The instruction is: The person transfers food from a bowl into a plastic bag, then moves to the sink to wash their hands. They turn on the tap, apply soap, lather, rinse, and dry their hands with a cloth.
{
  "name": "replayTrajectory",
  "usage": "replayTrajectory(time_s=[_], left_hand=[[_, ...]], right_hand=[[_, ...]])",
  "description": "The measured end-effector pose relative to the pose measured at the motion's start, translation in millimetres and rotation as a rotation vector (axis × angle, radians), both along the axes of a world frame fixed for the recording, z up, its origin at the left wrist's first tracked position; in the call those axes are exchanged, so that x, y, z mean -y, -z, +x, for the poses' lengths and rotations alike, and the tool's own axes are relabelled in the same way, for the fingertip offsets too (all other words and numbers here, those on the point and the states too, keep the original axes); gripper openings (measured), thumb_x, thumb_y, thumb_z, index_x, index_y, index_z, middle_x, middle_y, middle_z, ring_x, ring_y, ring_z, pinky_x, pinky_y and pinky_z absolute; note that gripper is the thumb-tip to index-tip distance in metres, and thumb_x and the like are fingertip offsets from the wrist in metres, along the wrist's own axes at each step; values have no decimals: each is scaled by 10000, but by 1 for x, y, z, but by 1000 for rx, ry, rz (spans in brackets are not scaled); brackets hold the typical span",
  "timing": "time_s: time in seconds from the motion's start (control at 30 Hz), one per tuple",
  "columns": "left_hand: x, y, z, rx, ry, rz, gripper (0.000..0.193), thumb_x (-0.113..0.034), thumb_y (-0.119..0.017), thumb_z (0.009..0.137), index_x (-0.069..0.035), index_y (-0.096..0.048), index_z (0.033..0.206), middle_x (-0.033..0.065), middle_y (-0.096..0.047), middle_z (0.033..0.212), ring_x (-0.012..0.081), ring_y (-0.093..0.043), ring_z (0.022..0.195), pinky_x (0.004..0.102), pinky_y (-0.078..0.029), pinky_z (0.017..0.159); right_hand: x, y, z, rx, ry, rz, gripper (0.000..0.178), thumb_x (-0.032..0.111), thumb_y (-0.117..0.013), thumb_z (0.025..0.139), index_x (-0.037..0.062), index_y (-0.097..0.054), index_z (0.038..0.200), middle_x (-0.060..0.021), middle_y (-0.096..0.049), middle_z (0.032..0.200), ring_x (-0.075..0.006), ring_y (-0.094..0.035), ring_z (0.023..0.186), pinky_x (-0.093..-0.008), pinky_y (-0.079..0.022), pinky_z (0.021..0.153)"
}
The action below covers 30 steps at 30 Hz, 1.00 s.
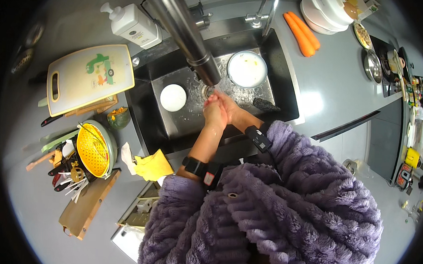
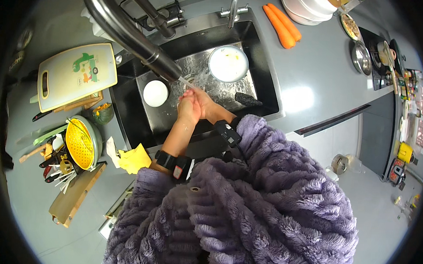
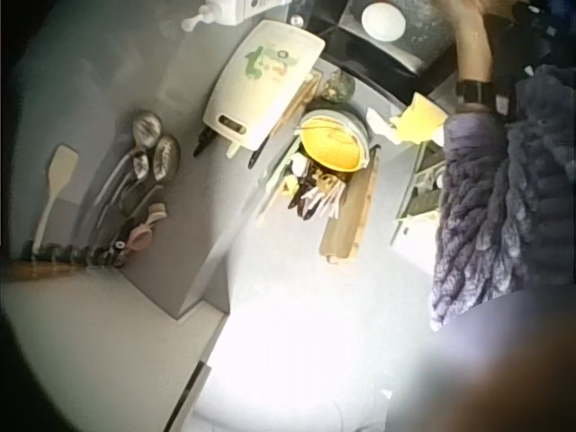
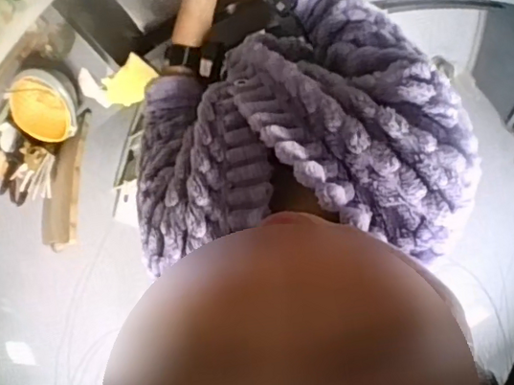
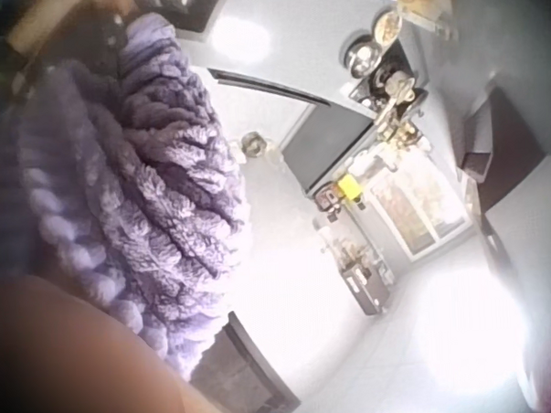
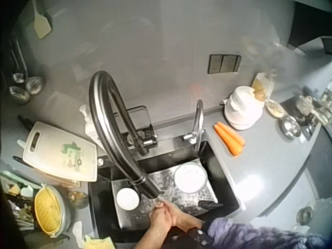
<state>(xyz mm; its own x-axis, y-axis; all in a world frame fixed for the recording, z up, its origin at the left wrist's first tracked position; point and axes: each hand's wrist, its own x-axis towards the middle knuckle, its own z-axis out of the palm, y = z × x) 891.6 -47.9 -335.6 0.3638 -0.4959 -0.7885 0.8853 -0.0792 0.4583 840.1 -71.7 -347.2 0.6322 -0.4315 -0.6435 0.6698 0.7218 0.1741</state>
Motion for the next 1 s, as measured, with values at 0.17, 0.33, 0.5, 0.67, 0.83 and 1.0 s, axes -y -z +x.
replayTrajectory(time_s=[0.17, 0.33, 0.5, 0.67, 0.83, 1.0], left_hand=[[-37, -21, 22, 1378, 1240, 86, 627, -49, -523, 769, 95, -279, 1329, 288, -466, 1204, 379, -472, 1120, 390, -389, 937], [-48, -34, 49, 1400, 1369, 115, 621, -61, -526, 769, 73, -292, 1329, 253, -546, 1124, 361, -541, 1046, 417, -455, 841], [-35, -35, 63, 808, 1293, 97, 529, -131, -563, 823, -45, -394, 1318, 158, -624, 983, 270, -613, 864, 333, -472, 744], [-24, -43, 50, 356, 794, 95, 392, -268, -497, 907, -86, -472, 1253, 4, -565, 1134, 134, -529, 1008, 302, -427, 826], [14, -37, 32, -186, 490, -41, 345, -366, -406, 936, -91, -529, 1102, 39, -588, 1073, 178, -550, 950, 325, -444, 819], [50, -12, 24, 22, 666, 218, 477, -485, -364, 908, -122, -440, 1208, 49, -538, 1156, 286, -487, 1055, 421, -434, 839]], right_hand=[[5, 5, 13, -496, -638, -299, 409, 309, -548, 858, -4, -494, 1115, -139, -633, 808, -272, -630, 738, -382, -515, 654], [28, -18, 24, -1179, -1542, -1257, 415, 215, -537, 851, -60, -458, 1152, -179, -646, 867, -287, -646, 792, -397, -519, 677], [38, 22, 15, -1425, -1756, -1819, 335, 208, -521, 838, -15, -518, 1088, -181, -633, 998, -299, -641, 879, -391, -521, 682], [53, 51, 14, -868, -938, -866, 492, 211, -581, 823, 44, -441, 1264, -200, -629, 960, -300, -623, 853, -438, -500, 688], [27, -26, 27, -1247, -388, -611, 313, 179, -461, 879, 43, -566, 1141, -150, -611, 851, -263, -591, 708, -371, -475, 650], [-16, -91, 2, -838, -337, -705, 461, 117, -352, 896, 47, -363, 1351, -160, -362, 1371, -225, -327, 1251, -296, -217, 1030]])
